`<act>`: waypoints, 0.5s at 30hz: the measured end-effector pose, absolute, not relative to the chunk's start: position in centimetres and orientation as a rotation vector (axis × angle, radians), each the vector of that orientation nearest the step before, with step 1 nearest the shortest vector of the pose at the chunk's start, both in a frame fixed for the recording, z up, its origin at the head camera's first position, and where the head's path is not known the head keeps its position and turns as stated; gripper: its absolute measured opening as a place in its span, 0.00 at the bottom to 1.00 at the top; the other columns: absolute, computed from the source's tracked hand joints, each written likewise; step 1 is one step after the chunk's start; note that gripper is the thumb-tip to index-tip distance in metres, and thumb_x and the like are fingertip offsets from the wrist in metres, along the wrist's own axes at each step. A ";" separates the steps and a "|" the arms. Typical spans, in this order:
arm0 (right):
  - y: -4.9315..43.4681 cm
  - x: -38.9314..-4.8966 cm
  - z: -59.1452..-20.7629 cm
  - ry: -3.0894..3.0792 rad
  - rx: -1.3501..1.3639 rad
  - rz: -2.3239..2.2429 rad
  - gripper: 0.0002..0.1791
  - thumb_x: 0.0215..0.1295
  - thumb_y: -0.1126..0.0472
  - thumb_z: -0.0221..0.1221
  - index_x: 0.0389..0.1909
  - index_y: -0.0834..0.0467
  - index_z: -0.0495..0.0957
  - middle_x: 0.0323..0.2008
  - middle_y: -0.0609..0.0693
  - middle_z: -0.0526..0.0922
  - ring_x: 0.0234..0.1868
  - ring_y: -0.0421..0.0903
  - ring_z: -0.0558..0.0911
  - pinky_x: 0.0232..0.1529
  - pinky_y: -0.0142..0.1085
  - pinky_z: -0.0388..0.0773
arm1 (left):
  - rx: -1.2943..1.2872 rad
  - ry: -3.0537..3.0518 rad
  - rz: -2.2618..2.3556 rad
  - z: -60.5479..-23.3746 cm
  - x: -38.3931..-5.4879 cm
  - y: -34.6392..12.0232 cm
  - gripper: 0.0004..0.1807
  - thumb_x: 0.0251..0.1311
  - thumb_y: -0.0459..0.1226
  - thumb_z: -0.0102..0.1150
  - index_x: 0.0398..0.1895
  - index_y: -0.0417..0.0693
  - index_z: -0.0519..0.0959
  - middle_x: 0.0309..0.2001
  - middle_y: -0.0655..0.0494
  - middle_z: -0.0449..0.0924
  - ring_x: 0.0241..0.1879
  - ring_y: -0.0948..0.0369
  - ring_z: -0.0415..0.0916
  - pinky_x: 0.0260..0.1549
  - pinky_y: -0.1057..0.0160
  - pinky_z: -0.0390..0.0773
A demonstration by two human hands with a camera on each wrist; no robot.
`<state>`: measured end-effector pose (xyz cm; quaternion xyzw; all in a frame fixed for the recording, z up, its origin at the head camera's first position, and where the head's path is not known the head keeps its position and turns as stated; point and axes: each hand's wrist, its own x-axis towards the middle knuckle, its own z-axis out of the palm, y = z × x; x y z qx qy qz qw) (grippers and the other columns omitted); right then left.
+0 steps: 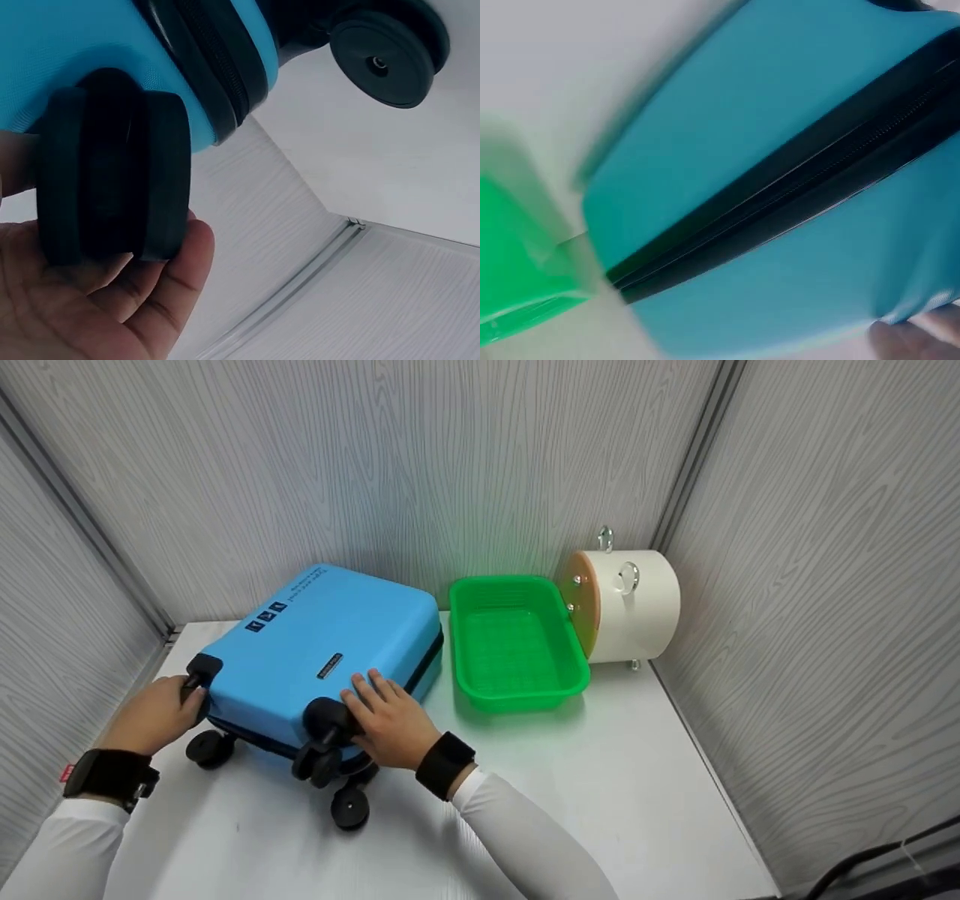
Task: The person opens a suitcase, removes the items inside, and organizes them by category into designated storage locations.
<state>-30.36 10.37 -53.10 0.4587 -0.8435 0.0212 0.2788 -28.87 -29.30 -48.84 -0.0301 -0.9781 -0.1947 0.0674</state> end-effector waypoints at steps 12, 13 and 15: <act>15.9 -34.8 -52.1 -2.330 1.302 0.194 0.40 0.71 0.54 0.73 0.80 0.59 0.70 0.77 0.59 0.75 0.77 0.58 0.76 0.76 0.49 0.74 | 0.061 -2.791 -0.567 -49.9 -26.3 -23.7 0.26 0.79 0.41 0.53 0.42 0.16 0.76 0.37 0.22 0.80 0.36 0.29 0.83 0.34 0.32 0.82; 16.3 -35.1 -52.0 -2.345 1.292 0.202 0.40 0.72 0.54 0.73 0.80 0.58 0.70 0.78 0.59 0.75 0.77 0.58 0.76 0.76 0.50 0.74 | 0.071 -2.769 -0.558 -50.0 -26.1 -23.2 0.26 0.78 0.41 0.54 0.41 0.17 0.77 0.36 0.22 0.80 0.36 0.29 0.83 0.33 0.32 0.82; 17.1 -35.6 -52.0 -2.381 1.259 0.217 0.40 0.71 0.56 0.73 0.81 0.56 0.69 0.78 0.58 0.74 0.77 0.59 0.76 0.75 0.51 0.74 | 0.077 -2.743 -0.554 -50.1 -25.9 -22.2 0.26 0.78 0.42 0.55 0.39 0.18 0.77 0.35 0.23 0.81 0.35 0.30 0.83 0.32 0.33 0.82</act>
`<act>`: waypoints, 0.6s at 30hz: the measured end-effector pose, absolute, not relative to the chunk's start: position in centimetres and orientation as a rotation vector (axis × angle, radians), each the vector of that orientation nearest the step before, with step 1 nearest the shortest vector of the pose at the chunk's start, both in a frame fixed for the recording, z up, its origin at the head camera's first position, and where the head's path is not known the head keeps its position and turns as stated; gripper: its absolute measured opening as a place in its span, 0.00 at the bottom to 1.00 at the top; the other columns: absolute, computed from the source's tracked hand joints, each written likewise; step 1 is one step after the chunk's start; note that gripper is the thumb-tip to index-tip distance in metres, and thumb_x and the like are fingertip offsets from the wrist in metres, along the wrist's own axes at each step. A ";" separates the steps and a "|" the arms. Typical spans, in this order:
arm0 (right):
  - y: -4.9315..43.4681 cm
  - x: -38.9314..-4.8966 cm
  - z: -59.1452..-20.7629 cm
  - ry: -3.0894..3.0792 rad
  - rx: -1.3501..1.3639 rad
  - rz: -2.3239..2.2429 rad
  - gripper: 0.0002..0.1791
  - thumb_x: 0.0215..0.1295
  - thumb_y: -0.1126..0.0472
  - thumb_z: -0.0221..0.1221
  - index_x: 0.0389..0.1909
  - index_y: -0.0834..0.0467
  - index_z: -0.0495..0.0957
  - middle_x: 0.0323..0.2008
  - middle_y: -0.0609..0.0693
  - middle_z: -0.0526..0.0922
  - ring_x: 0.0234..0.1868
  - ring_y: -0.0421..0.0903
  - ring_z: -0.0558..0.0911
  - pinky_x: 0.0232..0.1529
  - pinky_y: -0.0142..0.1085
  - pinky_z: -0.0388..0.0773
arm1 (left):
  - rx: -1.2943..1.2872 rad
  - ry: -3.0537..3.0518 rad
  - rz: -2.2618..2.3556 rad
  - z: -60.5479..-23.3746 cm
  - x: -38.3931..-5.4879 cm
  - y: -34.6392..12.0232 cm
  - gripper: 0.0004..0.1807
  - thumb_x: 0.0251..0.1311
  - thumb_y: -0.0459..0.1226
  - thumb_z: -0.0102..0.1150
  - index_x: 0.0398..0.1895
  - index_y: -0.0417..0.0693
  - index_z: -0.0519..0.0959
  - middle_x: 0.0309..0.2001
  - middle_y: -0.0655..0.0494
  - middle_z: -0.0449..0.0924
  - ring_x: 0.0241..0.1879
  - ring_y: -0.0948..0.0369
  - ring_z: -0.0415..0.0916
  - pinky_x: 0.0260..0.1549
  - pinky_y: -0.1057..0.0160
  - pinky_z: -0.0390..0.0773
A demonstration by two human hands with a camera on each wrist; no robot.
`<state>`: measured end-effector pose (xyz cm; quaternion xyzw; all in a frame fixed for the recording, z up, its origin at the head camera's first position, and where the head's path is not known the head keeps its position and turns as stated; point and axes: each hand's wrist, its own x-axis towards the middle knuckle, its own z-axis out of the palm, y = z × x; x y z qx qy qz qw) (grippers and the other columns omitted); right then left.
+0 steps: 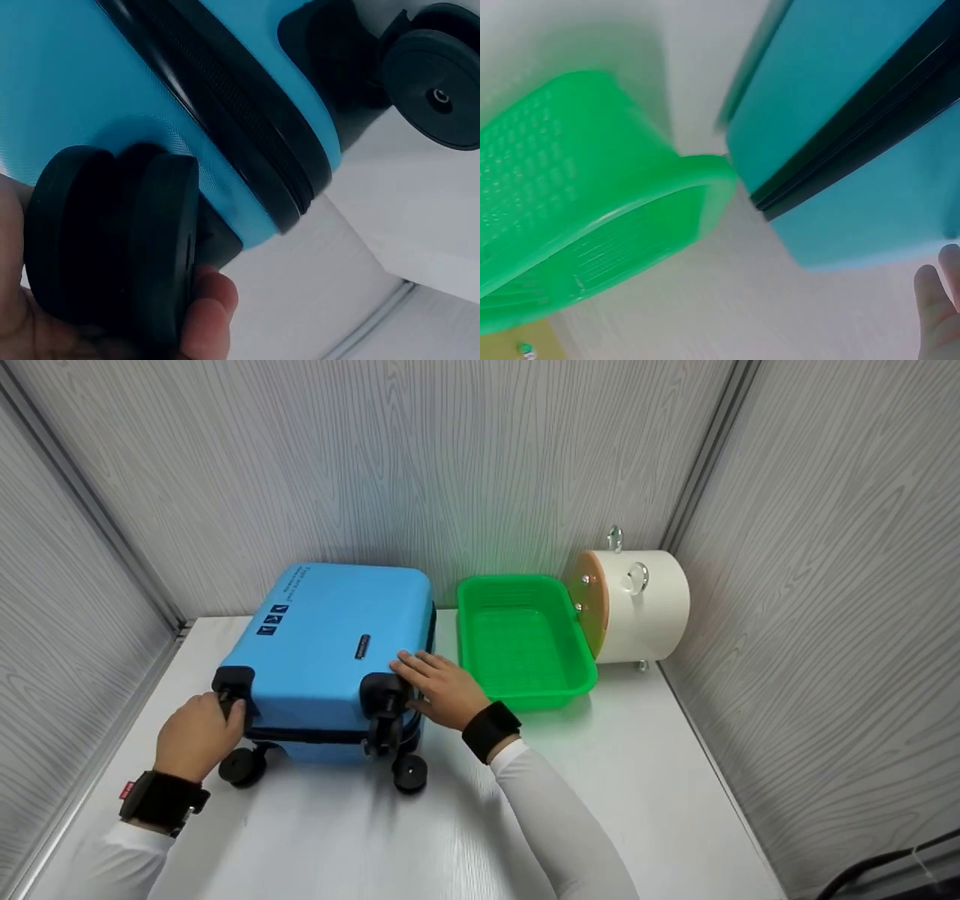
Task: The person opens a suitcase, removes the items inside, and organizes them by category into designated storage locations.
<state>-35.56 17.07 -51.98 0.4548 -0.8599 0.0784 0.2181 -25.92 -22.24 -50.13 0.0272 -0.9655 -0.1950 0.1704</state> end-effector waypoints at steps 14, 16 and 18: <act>16.6 -34.3 -50.6 -2.755 0.942 1.097 0.29 0.85 0.61 0.50 0.83 0.54 0.65 0.85 0.63 0.59 0.84 0.65 0.63 0.76 0.63 0.68 | -0.005 -2.460 -0.238 -50.9 -24.6 -17.9 0.22 0.67 0.38 0.69 0.49 0.22 0.78 0.45 0.26 0.79 0.43 0.32 0.79 0.39 0.36 0.80; 15.7 -33.8 -50.4 -2.754 0.869 1.206 0.29 0.87 0.56 0.50 0.83 0.56 0.65 0.85 0.65 0.57 0.85 0.65 0.60 0.80 0.63 0.62 | -0.108 -2.389 -0.240 -51.5 -24.6 -16.3 0.19 0.67 0.37 0.70 0.48 0.26 0.80 0.44 0.30 0.81 0.42 0.35 0.79 0.39 0.39 0.80; 14.7 -33.3 -50.2 -2.758 0.797 1.259 0.33 0.86 0.51 0.53 0.84 0.57 0.63 0.85 0.67 0.55 0.85 0.66 0.59 0.81 0.63 0.60 | -0.233 -2.348 -0.282 -52.5 -24.6 -14.5 0.14 0.67 0.37 0.70 0.39 0.31 0.81 0.37 0.36 0.82 0.36 0.40 0.79 0.35 0.44 0.80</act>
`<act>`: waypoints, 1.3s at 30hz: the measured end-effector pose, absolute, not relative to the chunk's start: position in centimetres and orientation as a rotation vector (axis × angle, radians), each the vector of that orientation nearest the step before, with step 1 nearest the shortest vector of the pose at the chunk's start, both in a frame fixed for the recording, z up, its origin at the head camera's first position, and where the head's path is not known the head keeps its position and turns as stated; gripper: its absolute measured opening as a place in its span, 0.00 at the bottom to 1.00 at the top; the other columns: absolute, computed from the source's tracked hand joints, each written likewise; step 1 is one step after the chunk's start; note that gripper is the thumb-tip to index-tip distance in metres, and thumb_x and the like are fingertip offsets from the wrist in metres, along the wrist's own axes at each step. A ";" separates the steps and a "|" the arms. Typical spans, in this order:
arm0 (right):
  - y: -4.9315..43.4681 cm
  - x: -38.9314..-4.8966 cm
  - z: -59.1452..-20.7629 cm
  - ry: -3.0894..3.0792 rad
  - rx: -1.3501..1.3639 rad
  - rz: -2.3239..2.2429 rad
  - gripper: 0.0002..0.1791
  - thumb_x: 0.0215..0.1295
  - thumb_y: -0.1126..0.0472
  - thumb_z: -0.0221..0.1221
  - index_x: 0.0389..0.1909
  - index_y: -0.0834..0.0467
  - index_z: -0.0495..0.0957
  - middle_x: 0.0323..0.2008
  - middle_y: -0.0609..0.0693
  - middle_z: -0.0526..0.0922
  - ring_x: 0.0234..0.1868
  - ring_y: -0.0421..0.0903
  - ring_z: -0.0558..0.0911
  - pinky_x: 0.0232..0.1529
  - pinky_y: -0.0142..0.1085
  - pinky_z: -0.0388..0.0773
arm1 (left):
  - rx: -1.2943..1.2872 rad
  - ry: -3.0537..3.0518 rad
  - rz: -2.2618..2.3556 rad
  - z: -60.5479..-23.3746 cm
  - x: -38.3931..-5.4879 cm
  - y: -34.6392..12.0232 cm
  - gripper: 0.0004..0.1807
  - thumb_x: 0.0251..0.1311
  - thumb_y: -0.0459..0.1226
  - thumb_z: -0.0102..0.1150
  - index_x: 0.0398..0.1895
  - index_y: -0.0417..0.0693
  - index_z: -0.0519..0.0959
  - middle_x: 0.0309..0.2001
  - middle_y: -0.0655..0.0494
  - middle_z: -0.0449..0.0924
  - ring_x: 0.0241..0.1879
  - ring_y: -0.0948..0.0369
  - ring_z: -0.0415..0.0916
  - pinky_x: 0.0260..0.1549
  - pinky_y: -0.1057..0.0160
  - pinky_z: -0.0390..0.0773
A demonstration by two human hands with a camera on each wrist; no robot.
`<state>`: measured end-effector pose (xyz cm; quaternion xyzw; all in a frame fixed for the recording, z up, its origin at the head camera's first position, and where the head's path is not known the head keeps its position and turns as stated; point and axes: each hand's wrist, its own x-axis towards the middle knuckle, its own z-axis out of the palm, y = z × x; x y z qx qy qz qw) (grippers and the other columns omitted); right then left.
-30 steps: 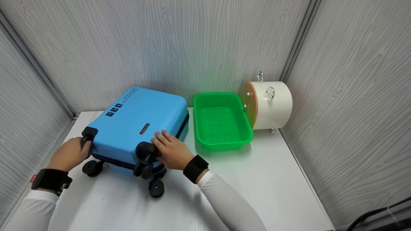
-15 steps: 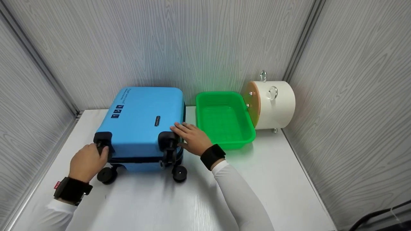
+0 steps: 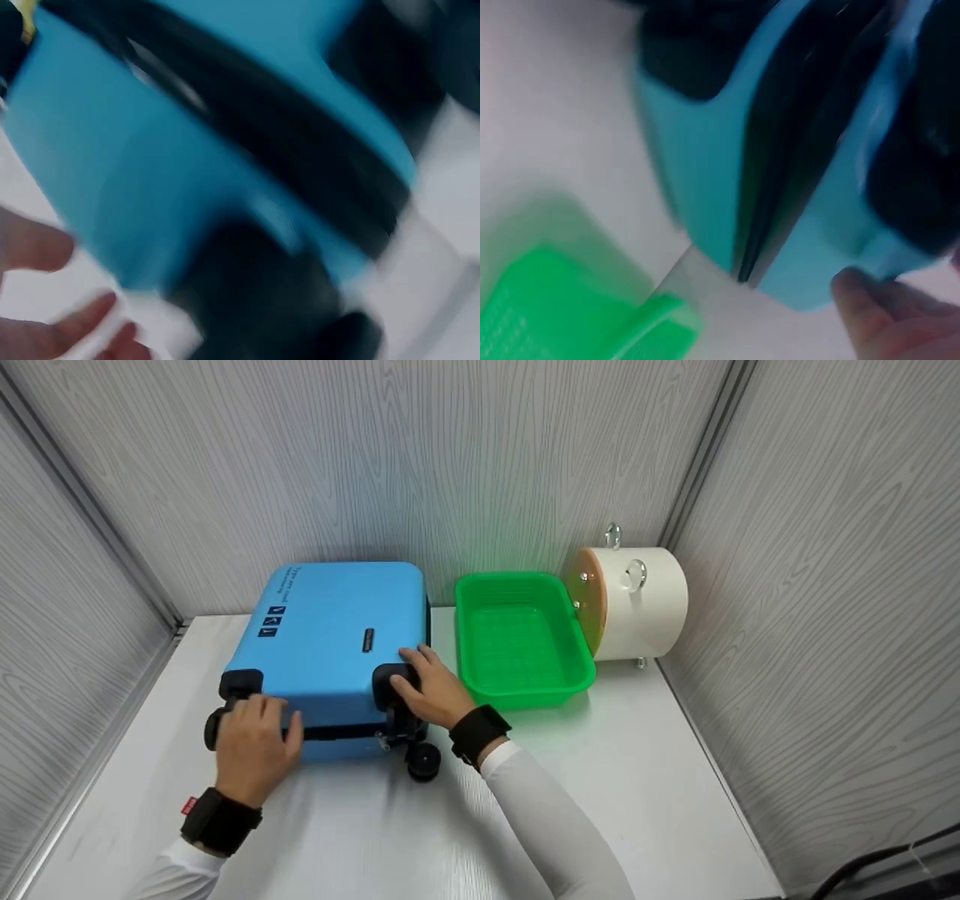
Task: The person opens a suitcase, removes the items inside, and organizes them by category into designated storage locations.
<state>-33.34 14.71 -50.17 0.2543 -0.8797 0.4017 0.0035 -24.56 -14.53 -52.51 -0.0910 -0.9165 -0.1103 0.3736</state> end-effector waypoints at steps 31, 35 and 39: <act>10.2 -31.9 -50.5 -2.742 0.392 1.386 0.48 0.67 0.64 0.60 0.88 0.52 0.54 0.87 0.69 0.45 0.79 0.72 0.68 0.72 0.60 0.73 | -0.431 -2.539 -0.505 -59.8 -25.8 -6.2 0.22 0.74 0.38 0.66 0.17 0.45 0.79 0.17 0.49 0.80 0.16 0.51 0.80 0.15 0.51 0.77; 10.2 -31.9 -50.6 -2.744 0.377 1.376 0.48 0.67 0.64 0.60 0.88 0.51 0.55 0.87 0.68 0.45 0.78 0.72 0.69 0.72 0.60 0.74 | -0.478 -2.549 -0.507 -59.8 -25.7 -6.7 0.23 0.75 0.37 0.64 0.16 0.47 0.76 0.18 0.49 0.79 0.17 0.51 0.80 0.17 0.50 0.78; 10.2 -31.8 -50.5 -2.741 0.364 1.371 0.48 0.66 0.64 0.60 0.88 0.51 0.55 0.87 0.68 0.46 0.79 0.72 0.68 0.74 0.60 0.72 | -0.486 -2.557 -0.517 -59.6 -25.5 -7.2 0.20 0.75 0.36 0.64 0.19 0.47 0.78 0.18 0.50 0.79 0.19 0.51 0.81 0.17 0.50 0.79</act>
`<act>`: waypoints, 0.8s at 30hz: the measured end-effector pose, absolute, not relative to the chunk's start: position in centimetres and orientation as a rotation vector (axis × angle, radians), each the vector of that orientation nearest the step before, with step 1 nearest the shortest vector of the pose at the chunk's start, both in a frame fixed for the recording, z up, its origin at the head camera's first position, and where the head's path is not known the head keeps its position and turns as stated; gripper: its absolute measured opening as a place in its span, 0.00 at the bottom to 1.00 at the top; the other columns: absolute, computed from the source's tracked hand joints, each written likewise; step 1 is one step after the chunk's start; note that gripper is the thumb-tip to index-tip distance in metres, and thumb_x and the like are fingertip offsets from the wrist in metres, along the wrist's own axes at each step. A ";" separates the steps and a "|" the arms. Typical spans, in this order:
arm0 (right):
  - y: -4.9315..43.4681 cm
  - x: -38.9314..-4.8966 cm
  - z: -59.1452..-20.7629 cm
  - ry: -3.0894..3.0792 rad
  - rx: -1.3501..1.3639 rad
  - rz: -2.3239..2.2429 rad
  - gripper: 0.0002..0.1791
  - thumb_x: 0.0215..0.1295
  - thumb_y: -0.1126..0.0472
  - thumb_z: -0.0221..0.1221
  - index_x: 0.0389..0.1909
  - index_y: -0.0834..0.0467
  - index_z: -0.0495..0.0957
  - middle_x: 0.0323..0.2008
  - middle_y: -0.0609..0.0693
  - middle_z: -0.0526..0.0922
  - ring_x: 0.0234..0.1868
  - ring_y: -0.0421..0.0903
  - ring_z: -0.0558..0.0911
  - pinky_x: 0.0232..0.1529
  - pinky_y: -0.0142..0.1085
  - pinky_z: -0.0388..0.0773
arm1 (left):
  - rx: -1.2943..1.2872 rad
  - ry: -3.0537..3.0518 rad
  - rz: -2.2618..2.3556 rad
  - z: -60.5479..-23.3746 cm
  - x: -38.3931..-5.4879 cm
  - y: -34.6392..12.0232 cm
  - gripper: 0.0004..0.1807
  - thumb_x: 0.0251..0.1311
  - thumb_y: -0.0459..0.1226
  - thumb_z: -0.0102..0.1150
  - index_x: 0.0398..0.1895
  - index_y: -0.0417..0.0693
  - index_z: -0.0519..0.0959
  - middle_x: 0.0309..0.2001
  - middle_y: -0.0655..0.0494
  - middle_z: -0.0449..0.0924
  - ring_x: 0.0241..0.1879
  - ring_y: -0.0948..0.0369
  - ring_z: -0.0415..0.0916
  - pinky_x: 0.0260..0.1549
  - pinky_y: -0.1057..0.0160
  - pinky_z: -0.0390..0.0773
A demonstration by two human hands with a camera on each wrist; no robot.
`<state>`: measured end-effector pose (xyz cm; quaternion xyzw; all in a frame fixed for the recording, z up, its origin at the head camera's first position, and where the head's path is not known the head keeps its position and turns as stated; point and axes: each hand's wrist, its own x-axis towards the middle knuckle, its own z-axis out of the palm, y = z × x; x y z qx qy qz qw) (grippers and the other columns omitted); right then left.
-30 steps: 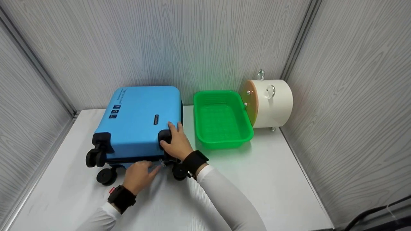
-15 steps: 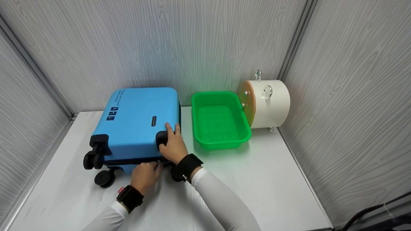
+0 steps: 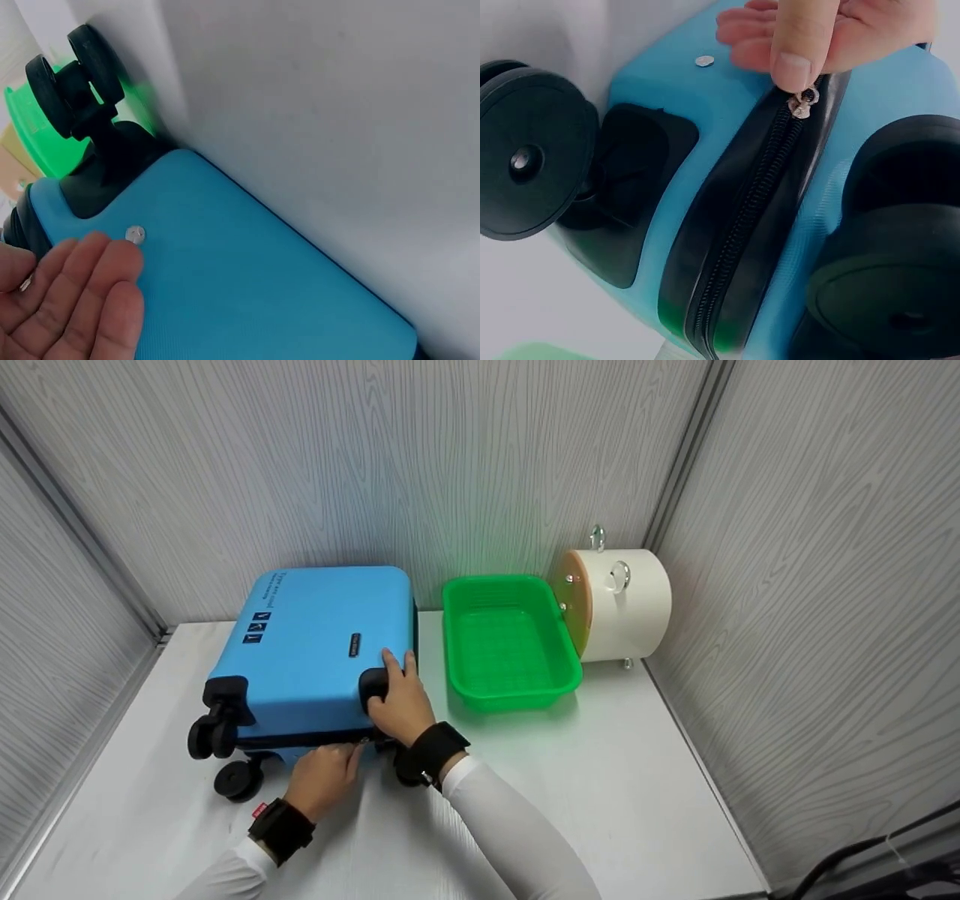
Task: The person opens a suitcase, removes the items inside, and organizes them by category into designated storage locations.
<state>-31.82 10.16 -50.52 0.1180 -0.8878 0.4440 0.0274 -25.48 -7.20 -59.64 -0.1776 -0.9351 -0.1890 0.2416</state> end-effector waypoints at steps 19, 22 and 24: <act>10.3 -31.8 -50.6 -2.747 0.370 1.378 0.48 0.67 0.63 0.58 0.88 0.50 0.54 0.88 0.67 0.45 0.78 0.69 0.70 0.66 0.56 0.76 | -0.350 -2.572 -0.506 -59.6 -23.7 -15.1 0.20 0.73 0.34 0.65 0.18 0.43 0.80 0.16 0.49 0.77 0.16 0.50 0.78 0.15 0.49 0.74; 10.3 -31.8 -50.6 -2.748 0.367 1.377 0.48 0.67 0.63 0.58 0.88 0.50 0.54 0.88 0.67 0.45 0.79 0.69 0.69 0.68 0.56 0.75 | -0.324 -2.567 -0.513 -59.6 -23.4 -16.7 0.17 0.72 0.33 0.66 0.21 0.41 0.82 0.17 0.46 0.79 0.17 0.47 0.80 0.15 0.48 0.74; 10.3 -31.8 -50.6 -2.747 0.369 1.384 0.48 0.67 0.63 0.58 0.88 0.50 0.54 0.88 0.67 0.45 0.79 0.69 0.69 0.68 0.57 0.75 | -0.312 -2.546 -0.509 -59.6 -23.3 -17.7 0.16 0.71 0.32 0.67 0.21 0.40 0.82 0.17 0.45 0.79 0.17 0.47 0.79 0.15 0.47 0.74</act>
